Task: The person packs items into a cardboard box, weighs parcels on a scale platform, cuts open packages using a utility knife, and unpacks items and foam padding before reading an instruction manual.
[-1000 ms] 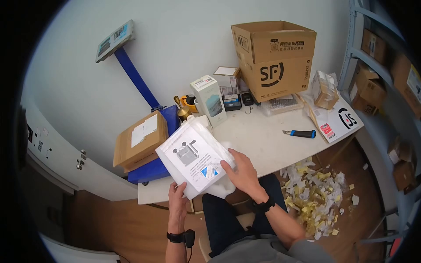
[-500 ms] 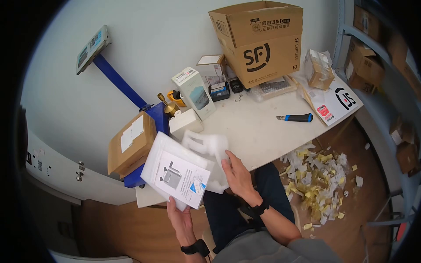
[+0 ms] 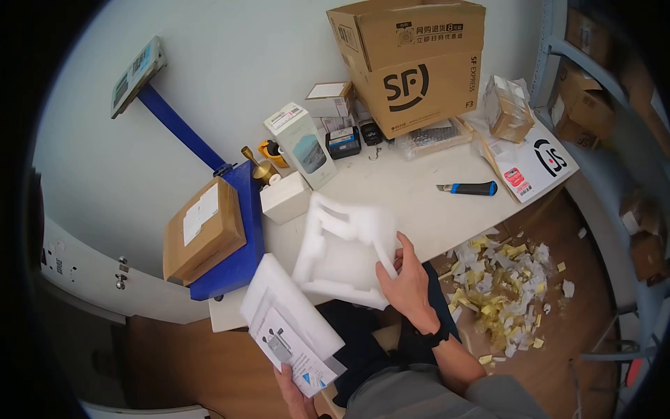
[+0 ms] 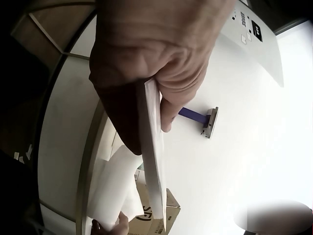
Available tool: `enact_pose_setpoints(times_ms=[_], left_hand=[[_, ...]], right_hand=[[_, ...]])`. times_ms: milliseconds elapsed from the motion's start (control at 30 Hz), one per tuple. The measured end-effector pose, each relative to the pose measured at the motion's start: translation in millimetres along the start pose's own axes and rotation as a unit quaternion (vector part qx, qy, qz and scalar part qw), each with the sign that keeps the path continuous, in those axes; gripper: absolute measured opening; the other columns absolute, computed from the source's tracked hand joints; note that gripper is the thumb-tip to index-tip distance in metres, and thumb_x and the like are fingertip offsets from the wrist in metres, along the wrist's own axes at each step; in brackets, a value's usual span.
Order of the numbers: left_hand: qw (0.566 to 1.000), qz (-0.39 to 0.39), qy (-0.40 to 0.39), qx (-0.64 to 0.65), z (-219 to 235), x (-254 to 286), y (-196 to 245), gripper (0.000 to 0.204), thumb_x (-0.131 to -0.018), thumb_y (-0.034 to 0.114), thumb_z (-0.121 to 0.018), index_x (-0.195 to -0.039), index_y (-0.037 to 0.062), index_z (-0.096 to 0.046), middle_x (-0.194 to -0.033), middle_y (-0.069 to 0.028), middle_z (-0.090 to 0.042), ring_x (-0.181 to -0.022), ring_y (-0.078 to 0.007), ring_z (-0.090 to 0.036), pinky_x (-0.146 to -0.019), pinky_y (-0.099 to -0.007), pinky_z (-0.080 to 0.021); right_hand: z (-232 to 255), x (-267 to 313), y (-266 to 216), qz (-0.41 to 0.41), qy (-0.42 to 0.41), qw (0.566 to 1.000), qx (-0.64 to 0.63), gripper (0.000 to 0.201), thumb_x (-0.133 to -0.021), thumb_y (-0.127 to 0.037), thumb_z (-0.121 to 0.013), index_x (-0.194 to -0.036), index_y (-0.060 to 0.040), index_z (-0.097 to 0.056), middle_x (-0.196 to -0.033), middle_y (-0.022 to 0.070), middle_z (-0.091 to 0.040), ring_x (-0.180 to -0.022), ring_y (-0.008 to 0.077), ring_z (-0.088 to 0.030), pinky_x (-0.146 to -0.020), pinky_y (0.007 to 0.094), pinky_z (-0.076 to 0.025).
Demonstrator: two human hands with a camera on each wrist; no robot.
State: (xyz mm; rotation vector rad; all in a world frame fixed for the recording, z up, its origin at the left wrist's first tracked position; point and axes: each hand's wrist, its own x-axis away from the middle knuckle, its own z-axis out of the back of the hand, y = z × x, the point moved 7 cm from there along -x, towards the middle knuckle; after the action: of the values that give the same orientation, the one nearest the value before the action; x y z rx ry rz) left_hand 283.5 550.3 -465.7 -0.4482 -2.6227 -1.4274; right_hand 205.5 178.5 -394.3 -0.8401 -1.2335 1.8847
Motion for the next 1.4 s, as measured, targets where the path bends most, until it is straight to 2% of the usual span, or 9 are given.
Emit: enact_pose_setpoints(times_ms=[300, 400, 600, 800, 900, 1033, 1167, 1267, 1400], left_hand=[[0.981, 0.093, -0.068, -0.154, -88.3, -63.9, -9.3, 0.053, -0.093, -0.004, -0.071, -0.142, -0.0027, -0.050, -0.129, -0.0164, -0.066, -0.111, -0.0234, -0.068, -0.094, -0.0360, -0.057], [0.977, 0.049, -0.093, -0.186, -113.0, -96.4, -5.1, 0.053, -0.094, -0.003, -0.071, -0.142, -0.0030, -0.050, -0.132, -0.0154, -0.065, -0.114, -0.0231, -0.067, -0.097, -0.0344, -0.055], [0.911, -0.140, -0.145, -0.359, -136.3, -132.8, -2.3, 0.061, -0.095, 0.010, -0.074, -0.146, -0.0035, -0.043, -0.134, -0.0206, -0.064, -0.118, -0.0312, -0.066, -0.099, -0.0399, -0.054], [0.644, -0.246, 0.008, -0.724, -184.1, -114.9, 25.6, 0.080, -0.087, 0.031, -0.082, -0.144, -0.0099, -0.043, -0.132, -0.0306, -0.060, -0.121, -0.0468, -0.061, -0.096, -0.0524, -0.050], [0.671, -0.369, -0.070, -0.639, -195.7, -85.4, 39.6, 0.083, -0.086, 0.030, -0.083, -0.146, -0.0090, -0.042, -0.134, -0.0305, -0.059, -0.121, -0.0449, -0.060, -0.099, -0.0513, -0.050], [0.817, -0.236, -0.279, -0.447, -245.3, -46.8, 30.9, 0.079, -0.092, 0.033, -0.079, -0.152, -0.0016, -0.041, -0.142, -0.0271, -0.057, -0.122, -0.0352, -0.062, -0.103, -0.0488, -0.048], [0.861, -0.102, -0.217, -0.447, -244.1, -63.5, 9.3, 0.073, -0.088, 0.013, -0.077, -0.151, 0.0005, -0.044, -0.139, -0.0253, -0.059, -0.125, -0.0336, -0.061, -0.105, -0.0416, -0.048], [0.855, -0.154, -0.227, -0.440, -233.0, -60.8, 3.2, 0.067, -0.090, 0.005, -0.071, -0.151, -0.0012, -0.044, -0.139, -0.0250, -0.059, -0.126, -0.0324, -0.060, -0.106, -0.0396, -0.047], [0.802, -0.228, -0.216, -0.508, -230.8, -45.2, 6.9, 0.063, -0.091, 0.001, -0.068, -0.149, -0.0024, -0.046, -0.140, -0.0250, -0.058, -0.130, -0.0337, -0.058, -0.110, -0.0397, -0.045]], right_hand=[[106.3, -16.5, 67.9, -0.050, 0.122, 0.983, -0.132, 0.063, -0.097, -0.015, -0.070, -0.151, 0.0034, -0.042, -0.119, 0.0170, -0.066, -0.102, 0.0221, -0.065, -0.090, 0.0356, -0.053], [129.8, -10.3, 55.5, -0.087, 0.126, 0.987, 0.054, 0.058, -0.099, -0.013, -0.067, -0.149, 0.0042, -0.044, -0.122, 0.0165, -0.066, -0.106, 0.0228, -0.064, -0.094, 0.0356, -0.051], [138.6, 5.2, 49.6, 0.055, 0.297, 0.950, -0.079, 0.048, -0.100, -0.006, -0.064, -0.143, 0.0046, -0.049, -0.121, 0.0169, -0.067, -0.111, 0.0211, -0.063, -0.099, 0.0346, -0.048], [121.0, -15.0, 36.0, 0.074, 0.213, 0.971, 0.075, 0.041, -0.092, -0.008, -0.071, -0.131, 0.0020, -0.060, -0.103, 0.0170, -0.070, -0.094, 0.0259, -0.067, -0.085, 0.0367, -0.052], [111.0, -9.8, 25.5, 0.084, 0.205, 0.975, 0.017, 0.040, -0.093, -0.008, -0.070, -0.131, 0.0026, -0.059, -0.101, 0.0166, -0.068, -0.089, 0.0257, -0.067, -0.082, 0.0381, -0.054], [78.4, -1.2, -8.4, 0.100, 0.131, 0.986, -0.017, 0.049, -0.094, -0.013, -0.072, -0.136, 0.0028, -0.053, -0.098, 0.0152, -0.068, -0.086, 0.0239, -0.067, -0.078, 0.0378, -0.055], [59.8, 7.6, -14.8, 0.073, 0.075, 0.994, -0.029, 0.065, -0.091, -0.019, -0.078, -0.145, 0.0012, -0.047, -0.100, 0.0170, -0.070, -0.090, 0.0271, -0.071, -0.081, 0.0384, -0.056], [63.8, 8.9, -14.0, -0.011, 0.045, 0.998, 0.038, 0.083, -0.086, -0.024, -0.084, -0.152, -0.0003, -0.040, -0.108, 0.0198, -0.071, -0.098, 0.0318, -0.072, -0.082, 0.0402, -0.058], [82.9, 10.4, -66.0, 0.216, 0.135, 0.953, 0.163, 0.094, -0.080, -0.028, -0.089, -0.156, -0.0061, -0.037, -0.116, 0.0210, -0.069, -0.101, 0.0357, -0.073, -0.080, 0.0412, -0.060]])
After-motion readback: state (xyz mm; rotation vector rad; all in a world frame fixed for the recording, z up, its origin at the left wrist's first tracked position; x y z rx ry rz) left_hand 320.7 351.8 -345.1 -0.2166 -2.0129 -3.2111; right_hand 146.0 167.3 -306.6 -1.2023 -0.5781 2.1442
